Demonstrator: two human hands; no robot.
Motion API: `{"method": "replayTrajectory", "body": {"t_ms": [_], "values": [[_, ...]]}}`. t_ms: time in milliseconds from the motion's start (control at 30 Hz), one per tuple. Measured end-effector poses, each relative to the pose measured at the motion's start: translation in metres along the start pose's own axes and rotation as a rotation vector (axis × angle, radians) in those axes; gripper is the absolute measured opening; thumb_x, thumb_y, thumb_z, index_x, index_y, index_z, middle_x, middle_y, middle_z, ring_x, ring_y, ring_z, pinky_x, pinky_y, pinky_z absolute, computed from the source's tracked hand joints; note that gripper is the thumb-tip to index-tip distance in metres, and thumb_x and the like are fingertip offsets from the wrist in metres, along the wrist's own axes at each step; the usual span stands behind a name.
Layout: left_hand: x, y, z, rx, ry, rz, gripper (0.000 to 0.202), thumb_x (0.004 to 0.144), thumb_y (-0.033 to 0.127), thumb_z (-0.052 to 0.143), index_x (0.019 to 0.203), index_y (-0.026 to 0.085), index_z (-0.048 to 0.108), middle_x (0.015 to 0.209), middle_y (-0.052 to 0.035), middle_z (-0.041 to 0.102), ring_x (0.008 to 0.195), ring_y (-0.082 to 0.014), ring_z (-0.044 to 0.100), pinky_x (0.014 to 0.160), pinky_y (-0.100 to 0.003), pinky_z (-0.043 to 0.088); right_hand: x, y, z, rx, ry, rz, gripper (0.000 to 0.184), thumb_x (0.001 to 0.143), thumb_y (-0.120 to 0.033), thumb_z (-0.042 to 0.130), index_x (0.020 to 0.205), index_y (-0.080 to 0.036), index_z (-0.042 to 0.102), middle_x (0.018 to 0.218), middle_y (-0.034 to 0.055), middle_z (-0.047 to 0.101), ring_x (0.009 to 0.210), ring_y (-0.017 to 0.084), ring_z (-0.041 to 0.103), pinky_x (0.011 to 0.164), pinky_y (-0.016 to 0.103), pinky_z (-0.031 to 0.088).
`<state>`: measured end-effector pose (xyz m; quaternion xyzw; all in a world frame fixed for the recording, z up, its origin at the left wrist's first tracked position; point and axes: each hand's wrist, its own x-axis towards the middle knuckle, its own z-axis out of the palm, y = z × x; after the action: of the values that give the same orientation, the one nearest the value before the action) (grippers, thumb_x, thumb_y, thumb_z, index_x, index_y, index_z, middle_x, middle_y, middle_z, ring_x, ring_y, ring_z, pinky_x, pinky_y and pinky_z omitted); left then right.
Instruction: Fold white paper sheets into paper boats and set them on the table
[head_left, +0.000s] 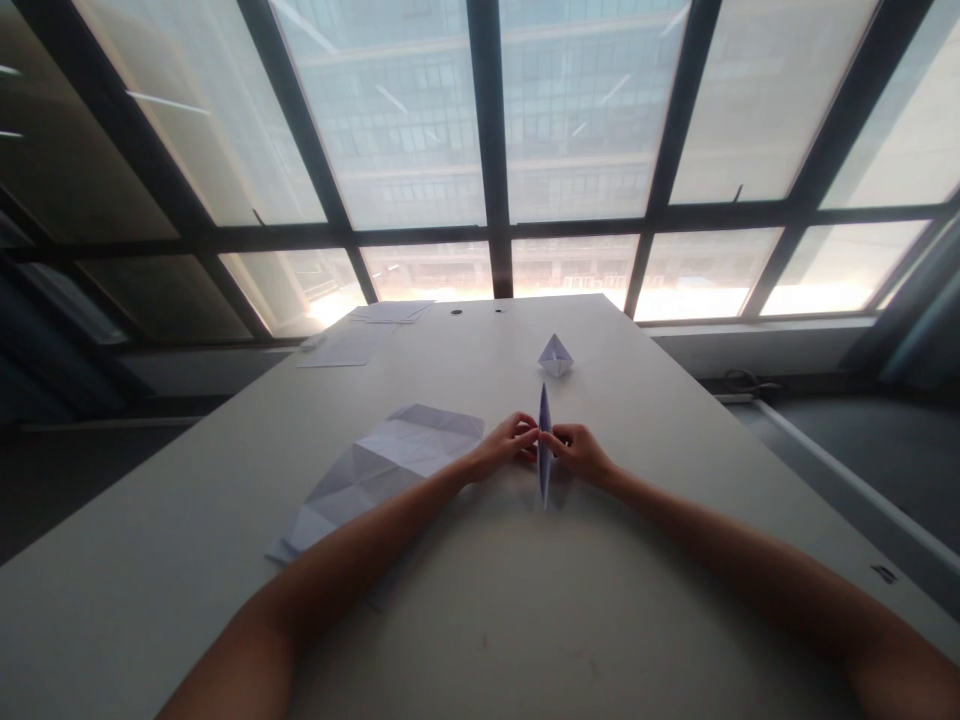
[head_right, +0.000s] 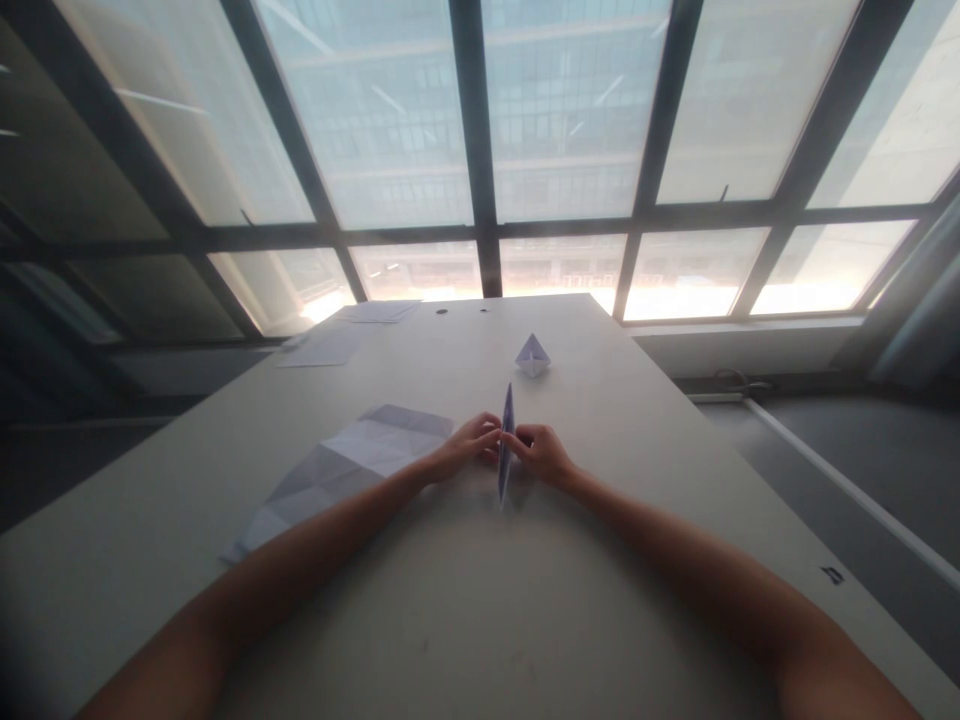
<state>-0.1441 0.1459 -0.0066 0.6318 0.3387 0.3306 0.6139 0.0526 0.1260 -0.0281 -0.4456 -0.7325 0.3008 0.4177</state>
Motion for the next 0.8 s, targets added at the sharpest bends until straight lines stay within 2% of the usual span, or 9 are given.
{"method": "replayTrajectory", "body": {"t_ms": [167, 267, 367, 467, 667, 800], "values": [[0.001, -0.002, -0.001, -0.071, -0.008, -0.025, 0.041, 0.086, 0.039, 0.064, 0.118, 0.017, 0.050, 0.094, -0.0072, 0.069, 0.081, -0.0205, 0.069, 0.075, -0.035, 0.056, 0.000, -0.001, -0.001, 0.011, 0.002, -0.005, 0.047, 0.087, -0.056, 0.053, 0.059, -0.017, 0.053, 0.056, -0.0024, 0.044, 0.056, 0.012, 0.037, 0.052, 0.025, 0.028], [0.002, -0.002, 0.000, -0.082, 0.048, -0.023, 0.044, 0.081, 0.027, 0.061, 0.124, 0.018, 0.051, 0.091, -0.0050, 0.069, 0.080, -0.0199, 0.068, 0.073, -0.032, 0.054, 0.002, 0.001, -0.001, 0.020, 0.022, 0.015, 0.037, 0.084, -0.043, 0.053, 0.058, -0.017, 0.054, 0.056, -0.0017, 0.046, 0.056, 0.013, 0.039, 0.052, 0.025, 0.028], [0.003, -0.001, 0.001, -0.045, 0.058, 0.009, 0.048, 0.072, 0.021, 0.065, 0.119, 0.016, 0.056, 0.090, -0.0043, 0.069, 0.079, -0.0193, 0.067, 0.071, -0.028, 0.052, 0.004, 0.004, -0.002, 0.031, 0.067, 0.045, 0.028, 0.080, -0.034, 0.052, 0.057, -0.017, 0.053, 0.055, -0.0025, 0.046, 0.055, 0.012, 0.039, 0.052, 0.025, 0.028], [0.004, 0.002, 0.001, -0.003, 0.071, 0.045, 0.047, 0.067, 0.019, 0.070, 0.112, 0.014, 0.061, 0.092, -0.0055, 0.069, 0.081, -0.0194, 0.065, 0.072, -0.026, 0.049, 0.006, 0.005, -0.004, 0.063, 0.097, 0.092, 0.025, 0.077, -0.033, 0.053, 0.058, -0.017, 0.056, 0.055, -0.0024, 0.049, 0.055, 0.012, 0.042, 0.052, 0.025, 0.030], [0.000, 0.009, 0.002, 0.075, 0.086, 0.037, 0.030, 0.068, 0.021, 0.074, 0.096, 0.011, 0.071, 0.087, -0.0059, 0.071, 0.077, -0.0188, 0.064, 0.069, -0.025, 0.046, 0.008, 0.003, -0.008, 0.137, 0.095, 0.161, 0.022, 0.072, -0.033, 0.057, 0.057, -0.017, 0.056, 0.053, -0.0025, 0.051, 0.052, 0.012, 0.044, 0.051, 0.025, 0.030], [-0.001, 0.009, 0.002, 0.052, 0.111, 0.023, 0.026, 0.067, 0.020, 0.074, 0.091, 0.011, 0.073, 0.081, -0.0047, 0.072, 0.072, -0.0174, 0.063, 0.067, -0.024, 0.045, 0.008, 0.004, -0.010, 0.185, 0.108, 0.203, 0.021, 0.072, -0.032, 0.057, 0.056, -0.018, 0.056, 0.051, -0.0028, 0.051, 0.049, 0.011, 0.043, 0.049, 0.024, 0.029]]}}
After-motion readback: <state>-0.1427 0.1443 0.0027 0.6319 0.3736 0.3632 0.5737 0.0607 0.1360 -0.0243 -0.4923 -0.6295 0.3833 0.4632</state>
